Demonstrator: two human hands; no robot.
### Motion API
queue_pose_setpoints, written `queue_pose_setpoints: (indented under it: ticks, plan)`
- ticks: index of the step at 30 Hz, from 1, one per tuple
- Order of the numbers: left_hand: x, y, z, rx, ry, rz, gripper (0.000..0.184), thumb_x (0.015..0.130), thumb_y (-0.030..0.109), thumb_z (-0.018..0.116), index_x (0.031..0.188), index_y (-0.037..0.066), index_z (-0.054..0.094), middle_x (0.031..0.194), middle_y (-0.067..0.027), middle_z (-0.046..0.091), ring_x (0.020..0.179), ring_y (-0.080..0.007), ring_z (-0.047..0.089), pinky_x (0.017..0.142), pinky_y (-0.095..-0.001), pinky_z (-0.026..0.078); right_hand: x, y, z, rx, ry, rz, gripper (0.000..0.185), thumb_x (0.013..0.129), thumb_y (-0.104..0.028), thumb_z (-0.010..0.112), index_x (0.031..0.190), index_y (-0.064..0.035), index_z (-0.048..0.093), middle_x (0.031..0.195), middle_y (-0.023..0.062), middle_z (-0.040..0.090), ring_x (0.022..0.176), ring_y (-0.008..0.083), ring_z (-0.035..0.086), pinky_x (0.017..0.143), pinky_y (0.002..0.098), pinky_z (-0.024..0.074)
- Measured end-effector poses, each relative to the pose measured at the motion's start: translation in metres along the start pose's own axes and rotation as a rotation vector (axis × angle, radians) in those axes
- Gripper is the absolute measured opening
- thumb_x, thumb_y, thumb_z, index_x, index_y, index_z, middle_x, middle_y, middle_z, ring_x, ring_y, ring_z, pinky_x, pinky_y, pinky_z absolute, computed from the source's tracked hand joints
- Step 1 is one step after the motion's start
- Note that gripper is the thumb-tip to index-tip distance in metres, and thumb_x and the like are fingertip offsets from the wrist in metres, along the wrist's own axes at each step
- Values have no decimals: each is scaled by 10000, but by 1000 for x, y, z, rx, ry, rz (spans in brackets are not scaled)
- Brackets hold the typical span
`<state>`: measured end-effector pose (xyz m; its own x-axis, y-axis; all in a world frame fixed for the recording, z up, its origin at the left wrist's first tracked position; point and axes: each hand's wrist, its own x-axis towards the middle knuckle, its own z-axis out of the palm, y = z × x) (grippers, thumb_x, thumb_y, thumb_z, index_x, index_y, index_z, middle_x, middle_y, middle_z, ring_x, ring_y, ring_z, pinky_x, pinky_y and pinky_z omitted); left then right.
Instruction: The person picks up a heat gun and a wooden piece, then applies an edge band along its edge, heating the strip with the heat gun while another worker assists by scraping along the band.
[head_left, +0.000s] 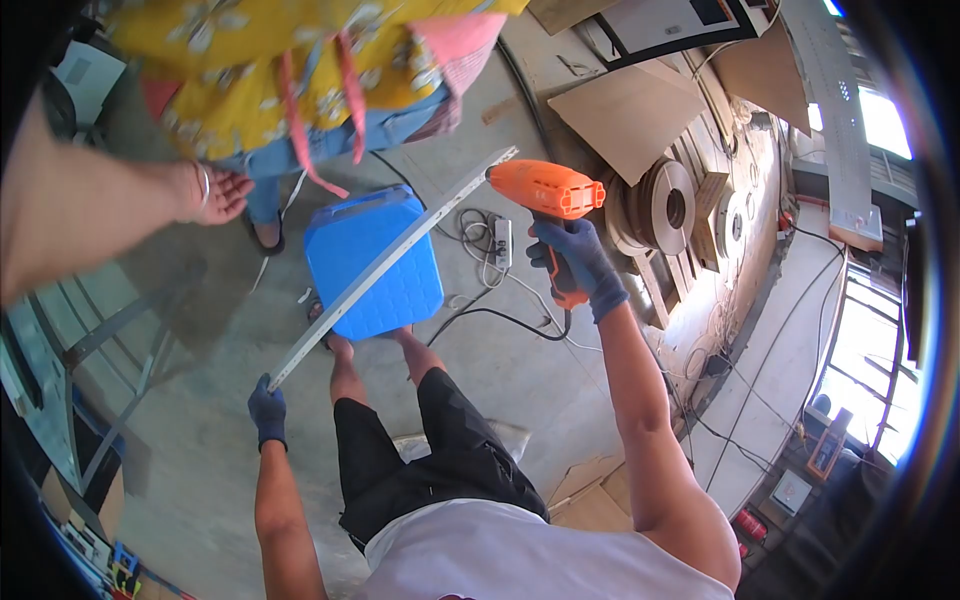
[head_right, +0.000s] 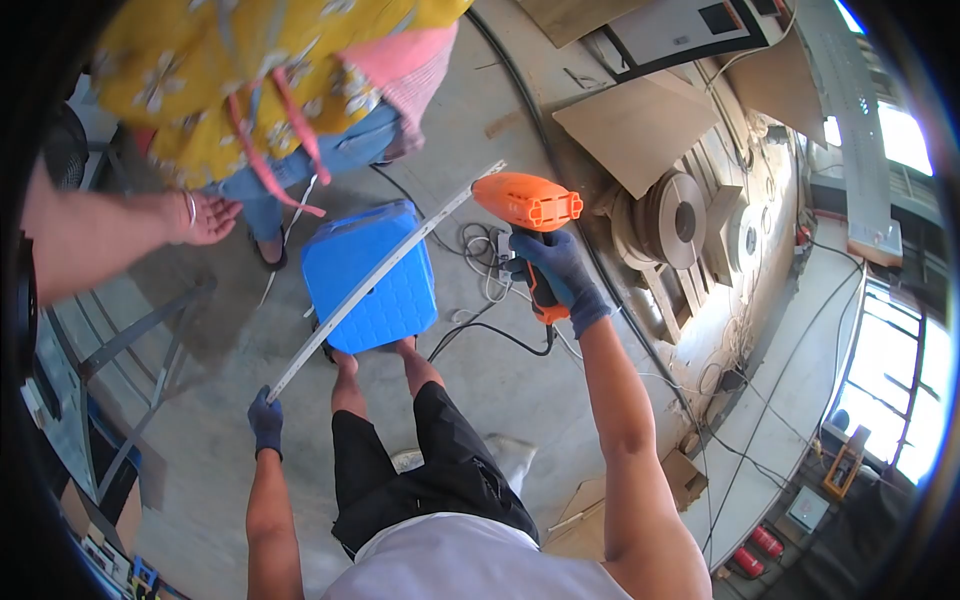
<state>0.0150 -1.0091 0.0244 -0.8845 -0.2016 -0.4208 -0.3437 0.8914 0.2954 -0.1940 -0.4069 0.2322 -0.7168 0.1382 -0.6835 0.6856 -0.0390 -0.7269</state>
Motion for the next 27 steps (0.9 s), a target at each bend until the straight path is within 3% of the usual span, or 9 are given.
queue_pose_setpoints:
  ticks: [20,27]
  plan:
    - [-2,12,-6,-23,23,-35,328,864,144,565,1136,7,686,965,-259,692,903,-431,671,780,-482,537,-22,1,29,-37,-9,55,339,869,-164,705,1143,16,617,963,76,666,765,177,675,697,318,562]
    - [-2,7,-2,-44,53,-34,328,858,137,592,1147,13,685,965,-249,699,904,-421,679,792,-471,543,-26,5,36,13,-51,68,358,881,-117,682,1208,-15,579,973,67,648,757,162,664,689,302,558]
